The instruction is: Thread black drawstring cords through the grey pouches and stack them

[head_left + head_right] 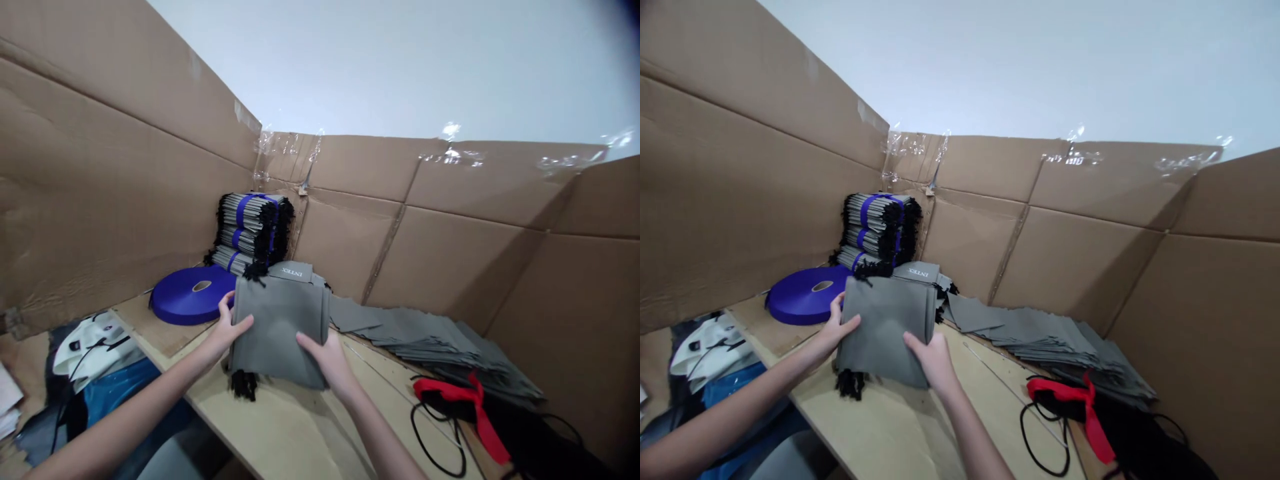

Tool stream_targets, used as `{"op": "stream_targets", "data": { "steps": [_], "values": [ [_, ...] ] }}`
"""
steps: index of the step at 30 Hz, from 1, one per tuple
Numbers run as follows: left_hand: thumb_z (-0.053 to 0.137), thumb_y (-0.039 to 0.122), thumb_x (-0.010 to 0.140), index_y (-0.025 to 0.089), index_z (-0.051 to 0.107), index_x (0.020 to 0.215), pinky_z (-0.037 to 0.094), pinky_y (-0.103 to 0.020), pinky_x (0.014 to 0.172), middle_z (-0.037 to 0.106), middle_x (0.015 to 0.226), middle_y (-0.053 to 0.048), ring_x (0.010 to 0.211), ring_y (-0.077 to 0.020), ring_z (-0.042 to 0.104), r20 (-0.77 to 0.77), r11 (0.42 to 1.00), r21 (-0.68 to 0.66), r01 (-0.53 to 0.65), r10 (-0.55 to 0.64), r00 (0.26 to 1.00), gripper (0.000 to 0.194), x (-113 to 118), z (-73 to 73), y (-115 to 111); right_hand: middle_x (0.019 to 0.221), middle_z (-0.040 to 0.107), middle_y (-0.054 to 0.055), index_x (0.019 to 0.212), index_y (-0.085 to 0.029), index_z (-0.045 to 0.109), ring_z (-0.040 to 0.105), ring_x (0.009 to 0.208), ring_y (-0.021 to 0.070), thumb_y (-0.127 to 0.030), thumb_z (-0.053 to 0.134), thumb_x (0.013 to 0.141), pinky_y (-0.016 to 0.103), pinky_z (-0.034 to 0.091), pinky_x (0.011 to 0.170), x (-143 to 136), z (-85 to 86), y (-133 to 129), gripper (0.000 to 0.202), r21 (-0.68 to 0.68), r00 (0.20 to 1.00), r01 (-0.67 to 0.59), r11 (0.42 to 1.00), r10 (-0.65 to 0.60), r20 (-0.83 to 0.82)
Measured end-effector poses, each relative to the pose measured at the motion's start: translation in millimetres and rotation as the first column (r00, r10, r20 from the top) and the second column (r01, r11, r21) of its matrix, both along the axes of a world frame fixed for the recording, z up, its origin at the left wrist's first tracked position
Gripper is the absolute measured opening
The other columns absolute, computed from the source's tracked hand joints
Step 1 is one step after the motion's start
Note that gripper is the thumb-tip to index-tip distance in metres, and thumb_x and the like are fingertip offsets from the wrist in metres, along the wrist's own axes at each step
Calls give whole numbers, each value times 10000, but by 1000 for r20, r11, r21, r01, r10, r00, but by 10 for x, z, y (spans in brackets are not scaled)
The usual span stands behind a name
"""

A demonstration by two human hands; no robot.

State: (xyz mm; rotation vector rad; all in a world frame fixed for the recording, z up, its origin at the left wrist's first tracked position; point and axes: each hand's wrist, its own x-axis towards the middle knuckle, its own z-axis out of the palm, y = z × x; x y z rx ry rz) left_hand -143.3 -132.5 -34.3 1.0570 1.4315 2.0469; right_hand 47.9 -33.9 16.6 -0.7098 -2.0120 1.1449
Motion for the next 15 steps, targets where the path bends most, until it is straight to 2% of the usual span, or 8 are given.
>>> {"op": "stream_targets", "data": {
  "steps": [2,4,6,9,10,11,12,15],
  "values": [
    [402,514,865,313,135,1317,510,-399,874,494,1324,-110,1176,-247,525,164,1000,-7,-2,4,986,562,-66,-33,-15,907,734,103,921,-123,688,687,807,273,-345,654,690,368,552,685,-175,276,208,323,45,997,47,998,-49,60],
    [327,455,897,298,60,1299,517,-379,853,480,1329,-122,1182,-224,523,253,999,-33,-25,32,967,508,-82,-119,-75,819,736,113,838,-110,687,688,745,273,-272,634,696,356,542,634,-360,591,440,222,117,984,117,986,-131,120],
    [426,413,842,296,129,1254,525,-363,819,498,1302,-116,1130,-219,561,306,999,-45,-11,25,952,521,-58,-227,-164,771,724,140,704,-108,672,679,772,307,-212,647,672,374,519,658,-550,935,646,111,233,957,200,952,-240,160],
    [598,338,689,284,310,1132,518,-346,733,543,1209,-94,970,-219,622,495,996,-14,93,-74,866,532,-8,-347,-271,859,693,223,567,-91,620,586,1030,390,-73,640,634,421,428,835,-836,1450,860,73,436,909,291,852,-388,153],
    [633,327,659,280,373,1071,508,-323,698,559,1157,-77,927,-209,621,501,994,3,106,-93,861,490,1,-370,-284,914,678,244,623,-64,637,546,1095,388,-39,599,666,422,388,874,-930,1596,916,63,540,883,319,779,-451,128],
    [658,321,651,272,434,1008,493,-297,687,571,1107,-63,911,-195,608,472,994,29,107,-108,875,425,5,-388,-285,917,672,247,709,-37,650,563,1073,380,-56,530,736,427,394,837,-1025,1716,973,124,783,791,303,543,-602,111],
    [690,312,628,259,486,929,479,-278,664,583,1039,-54,875,-186,597,428,988,47,144,-150,891,367,3,-404,-275,989,640,281,846,12,646,520,1119,399,-58,462,790,453,371,839,-1121,1801,1035,204,833,767,307,460,-638,71],
    [725,378,645,226,555,789,442,-260,636,590,886,-53,772,-166,565,343,958,68,279,-285,895,270,-26,-462,-218,1121,585,276,1111,14,549,471,1171,385,-104,315,900,457,366,826,-1433,1774,1274,336,871,748,293,396,-662,50]
  ]
}}
